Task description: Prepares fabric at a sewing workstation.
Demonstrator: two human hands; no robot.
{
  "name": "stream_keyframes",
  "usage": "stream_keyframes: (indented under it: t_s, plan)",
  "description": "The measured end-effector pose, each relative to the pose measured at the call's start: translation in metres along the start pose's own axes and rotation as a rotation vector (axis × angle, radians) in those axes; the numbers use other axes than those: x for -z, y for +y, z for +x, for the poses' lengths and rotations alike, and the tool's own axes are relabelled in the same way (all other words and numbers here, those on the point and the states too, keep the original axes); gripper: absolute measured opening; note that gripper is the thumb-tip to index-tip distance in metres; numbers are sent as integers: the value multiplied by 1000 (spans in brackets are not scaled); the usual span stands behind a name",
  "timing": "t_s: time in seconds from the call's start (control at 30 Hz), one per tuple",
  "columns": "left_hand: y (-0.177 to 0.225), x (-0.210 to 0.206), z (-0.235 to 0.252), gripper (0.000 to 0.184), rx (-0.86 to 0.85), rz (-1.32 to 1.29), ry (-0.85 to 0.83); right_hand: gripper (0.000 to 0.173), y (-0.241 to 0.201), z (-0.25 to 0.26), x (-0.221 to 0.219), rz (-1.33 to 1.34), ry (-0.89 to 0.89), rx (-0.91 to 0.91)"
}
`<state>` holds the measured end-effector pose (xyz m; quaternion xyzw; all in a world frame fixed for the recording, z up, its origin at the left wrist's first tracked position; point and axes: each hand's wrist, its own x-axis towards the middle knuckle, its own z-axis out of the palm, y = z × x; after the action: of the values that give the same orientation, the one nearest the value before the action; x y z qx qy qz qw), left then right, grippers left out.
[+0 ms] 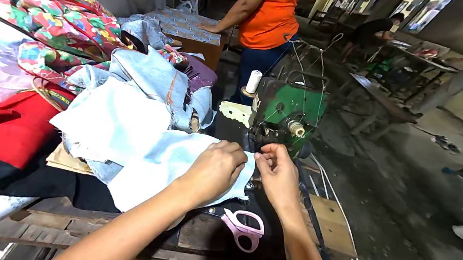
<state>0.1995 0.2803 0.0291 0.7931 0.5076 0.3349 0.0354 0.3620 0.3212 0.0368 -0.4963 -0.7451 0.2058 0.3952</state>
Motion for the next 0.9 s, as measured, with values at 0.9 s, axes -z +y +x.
stream_keyframes:
  t_s: [0.9]
  plan:
    - [6, 9, 21, 36, 171, -13, -185, 26, 20, 17, -9, -296, 208, 334]
